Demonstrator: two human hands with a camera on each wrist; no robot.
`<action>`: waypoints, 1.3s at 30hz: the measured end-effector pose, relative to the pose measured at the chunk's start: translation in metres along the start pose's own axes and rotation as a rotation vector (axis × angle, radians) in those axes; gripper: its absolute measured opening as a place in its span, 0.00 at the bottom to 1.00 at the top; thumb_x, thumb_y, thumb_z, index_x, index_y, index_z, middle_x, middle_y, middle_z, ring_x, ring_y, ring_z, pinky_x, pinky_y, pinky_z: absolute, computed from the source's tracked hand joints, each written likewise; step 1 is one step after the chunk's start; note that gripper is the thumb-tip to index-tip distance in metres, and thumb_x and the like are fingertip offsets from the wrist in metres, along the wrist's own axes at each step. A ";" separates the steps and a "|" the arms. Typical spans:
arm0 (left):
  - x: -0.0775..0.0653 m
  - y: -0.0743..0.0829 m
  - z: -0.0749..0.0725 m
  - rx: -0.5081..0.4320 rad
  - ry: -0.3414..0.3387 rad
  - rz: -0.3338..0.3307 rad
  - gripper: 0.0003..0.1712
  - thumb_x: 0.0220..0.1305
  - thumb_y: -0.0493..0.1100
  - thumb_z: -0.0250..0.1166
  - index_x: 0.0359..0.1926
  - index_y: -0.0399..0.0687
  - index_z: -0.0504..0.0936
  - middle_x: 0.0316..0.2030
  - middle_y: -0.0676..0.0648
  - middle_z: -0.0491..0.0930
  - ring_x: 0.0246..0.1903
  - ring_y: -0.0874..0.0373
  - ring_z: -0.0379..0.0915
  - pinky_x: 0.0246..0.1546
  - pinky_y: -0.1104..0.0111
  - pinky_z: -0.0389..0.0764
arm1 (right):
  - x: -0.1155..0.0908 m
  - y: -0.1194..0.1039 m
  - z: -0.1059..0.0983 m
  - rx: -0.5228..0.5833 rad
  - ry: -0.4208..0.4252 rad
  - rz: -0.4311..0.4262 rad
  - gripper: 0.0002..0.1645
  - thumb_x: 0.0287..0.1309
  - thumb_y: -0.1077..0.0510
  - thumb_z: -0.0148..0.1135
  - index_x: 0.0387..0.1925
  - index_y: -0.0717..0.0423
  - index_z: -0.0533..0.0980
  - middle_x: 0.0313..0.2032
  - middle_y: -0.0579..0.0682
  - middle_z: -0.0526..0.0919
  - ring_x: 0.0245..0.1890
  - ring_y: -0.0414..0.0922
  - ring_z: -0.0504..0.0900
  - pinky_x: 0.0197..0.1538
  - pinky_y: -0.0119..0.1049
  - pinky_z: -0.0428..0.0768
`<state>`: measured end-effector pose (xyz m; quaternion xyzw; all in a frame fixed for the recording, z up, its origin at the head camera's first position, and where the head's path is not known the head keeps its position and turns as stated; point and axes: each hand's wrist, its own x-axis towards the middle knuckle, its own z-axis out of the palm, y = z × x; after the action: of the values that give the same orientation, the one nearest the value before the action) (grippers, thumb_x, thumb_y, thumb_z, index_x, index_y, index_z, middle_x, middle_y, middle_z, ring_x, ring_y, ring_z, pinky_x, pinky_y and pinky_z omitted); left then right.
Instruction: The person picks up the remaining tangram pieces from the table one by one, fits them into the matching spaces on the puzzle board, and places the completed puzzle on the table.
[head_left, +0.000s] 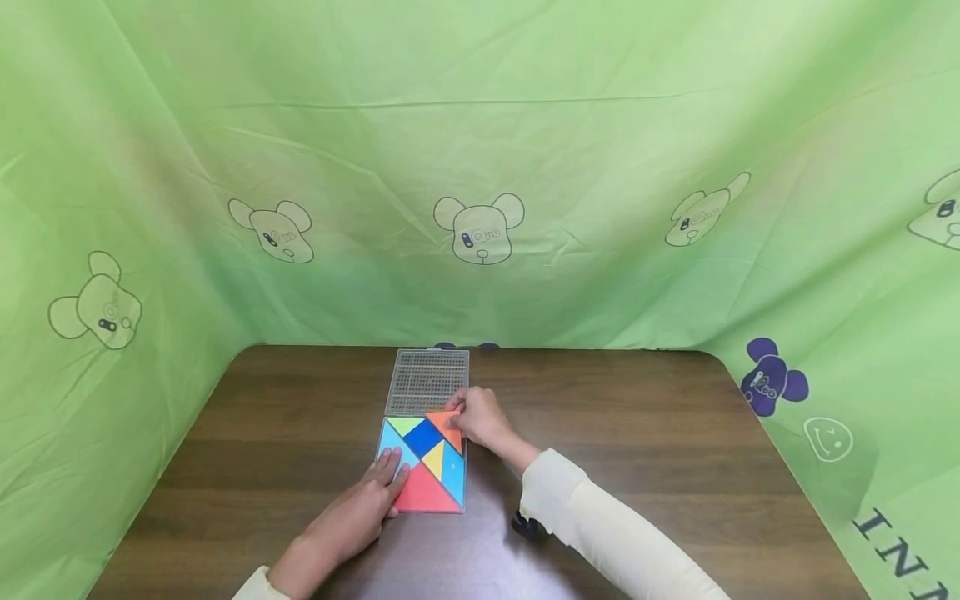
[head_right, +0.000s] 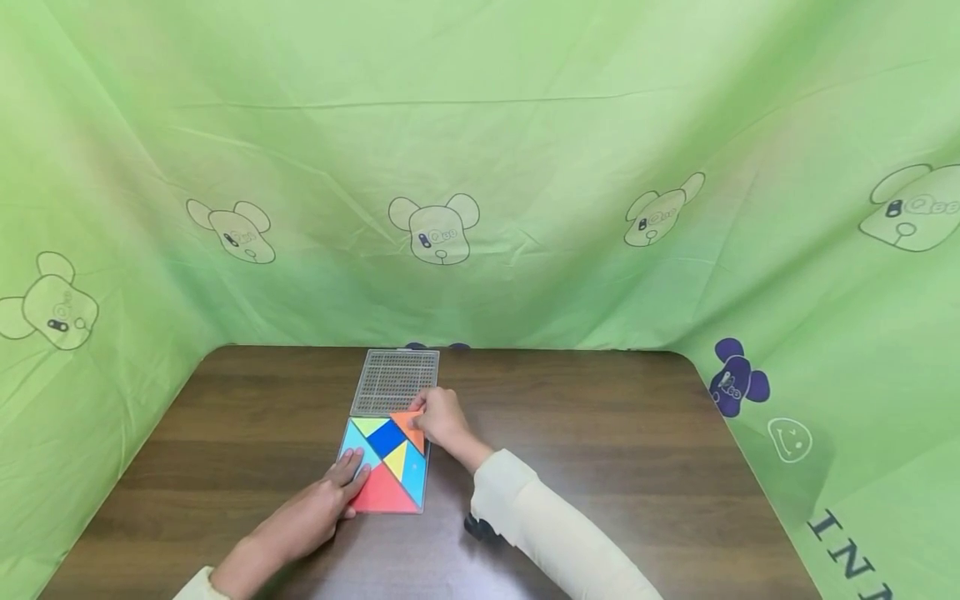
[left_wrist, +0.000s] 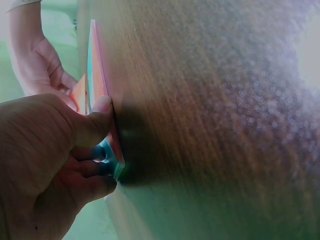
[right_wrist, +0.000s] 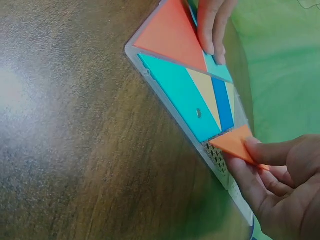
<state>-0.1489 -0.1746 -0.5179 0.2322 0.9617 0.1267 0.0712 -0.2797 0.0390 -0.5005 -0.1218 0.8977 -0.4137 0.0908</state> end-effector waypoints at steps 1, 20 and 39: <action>0.000 0.000 0.000 0.001 0.007 0.004 0.31 0.69 0.40 0.67 0.70 0.36 0.73 0.75 0.32 0.63 0.75 0.35 0.59 0.67 0.48 0.73 | 0.000 0.000 0.000 -0.015 0.000 -0.001 0.07 0.53 0.67 0.76 0.35 0.60 0.85 0.28 0.50 0.84 0.26 0.40 0.78 0.30 0.30 0.78; 0.000 0.002 -0.001 0.002 -0.015 -0.022 0.32 0.68 0.41 0.68 0.70 0.38 0.73 0.75 0.34 0.64 0.75 0.35 0.58 0.65 0.49 0.75 | -0.003 -0.005 0.006 -0.108 0.023 -0.041 0.06 0.51 0.69 0.73 0.31 0.61 0.82 0.21 0.47 0.76 0.24 0.40 0.71 0.25 0.28 0.69; 0.001 0.002 -0.001 -0.006 -0.006 -0.029 0.32 0.68 0.40 0.68 0.70 0.37 0.73 0.75 0.34 0.63 0.76 0.35 0.58 0.68 0.48 0.72 | -0.005 0.002 0.010 -0.131 0.074 -0.066 0.09 0.50 0.70 0.76 0.29 0.61 0.81 0.33 0.54 0.79 0.32 0.44 0.73 0.33 0.31 0.75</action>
<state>-0.1494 -0.1727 -0.5163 0.2184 0.9644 0.1278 0.0767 -0.2723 0.0344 -0.5080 -0.1418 0.9211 -0.3608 0.0356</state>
